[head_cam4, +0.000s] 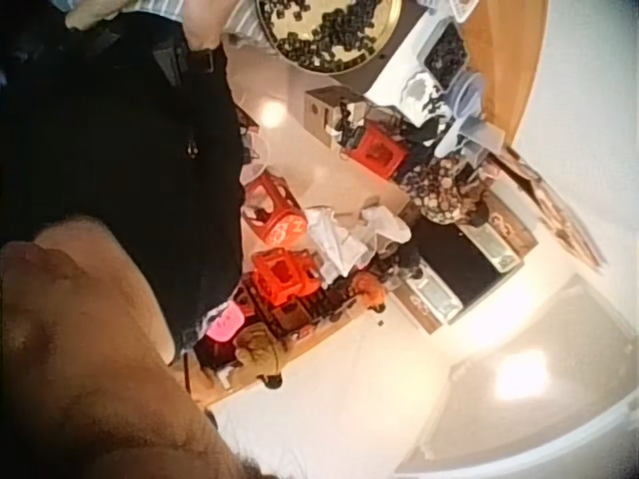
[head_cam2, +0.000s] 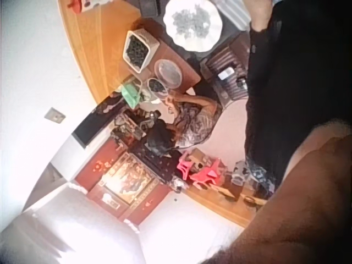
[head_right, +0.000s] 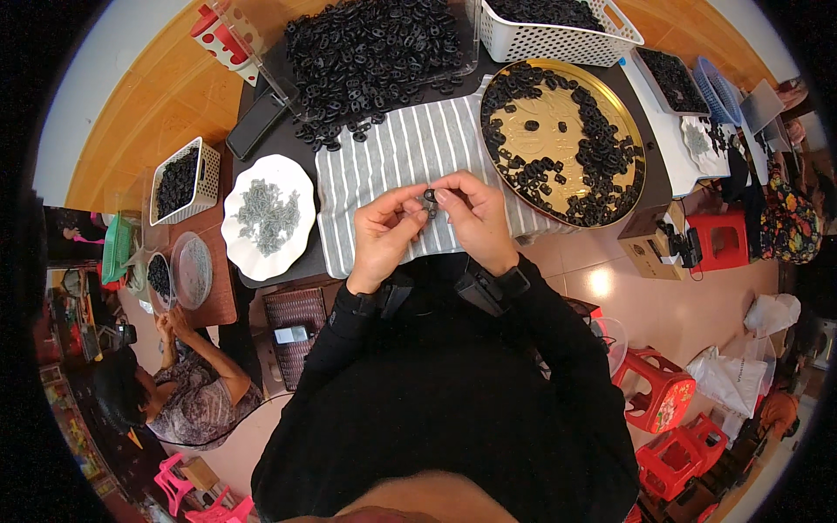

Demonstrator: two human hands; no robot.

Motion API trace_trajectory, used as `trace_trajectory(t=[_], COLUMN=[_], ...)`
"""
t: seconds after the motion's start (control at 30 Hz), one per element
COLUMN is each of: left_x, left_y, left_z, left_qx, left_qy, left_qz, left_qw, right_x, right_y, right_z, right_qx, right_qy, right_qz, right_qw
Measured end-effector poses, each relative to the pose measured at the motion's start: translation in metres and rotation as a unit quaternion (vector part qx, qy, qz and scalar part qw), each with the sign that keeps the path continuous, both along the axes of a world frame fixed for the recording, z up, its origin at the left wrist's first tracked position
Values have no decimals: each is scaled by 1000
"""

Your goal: The person repeatedly picks small black plastic components from a tray and inserts metal pins into them by hand. They place the assembled units onto a striped cloth on the table.

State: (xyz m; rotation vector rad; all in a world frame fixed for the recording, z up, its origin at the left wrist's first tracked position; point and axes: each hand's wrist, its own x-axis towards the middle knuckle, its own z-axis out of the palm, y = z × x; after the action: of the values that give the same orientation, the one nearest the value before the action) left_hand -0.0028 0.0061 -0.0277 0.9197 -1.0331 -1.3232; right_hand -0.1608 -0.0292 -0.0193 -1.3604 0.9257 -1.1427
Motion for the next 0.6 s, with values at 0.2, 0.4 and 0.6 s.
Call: trace_trajectory(t=[0.2, 0.4, 0.6], left_x=[-1, -1, -2], left_y=[-1, -1, -2], left_z=[-3, -4, -7], left_qx=[-28, -31, -29], left_qy=[-13, 5, -5], left_qz=[16, 28, 36], left_qw=[999, 999, 999], right_x=[1, 3, 6], right_y=[1, 2, 4], right_z=[1, 1, -1], right_qx=[-14, -22, -35], right_qy=[7, 9, 8], right_qz=[-7, -25, -44], right_qw=[1000, 999, 998])
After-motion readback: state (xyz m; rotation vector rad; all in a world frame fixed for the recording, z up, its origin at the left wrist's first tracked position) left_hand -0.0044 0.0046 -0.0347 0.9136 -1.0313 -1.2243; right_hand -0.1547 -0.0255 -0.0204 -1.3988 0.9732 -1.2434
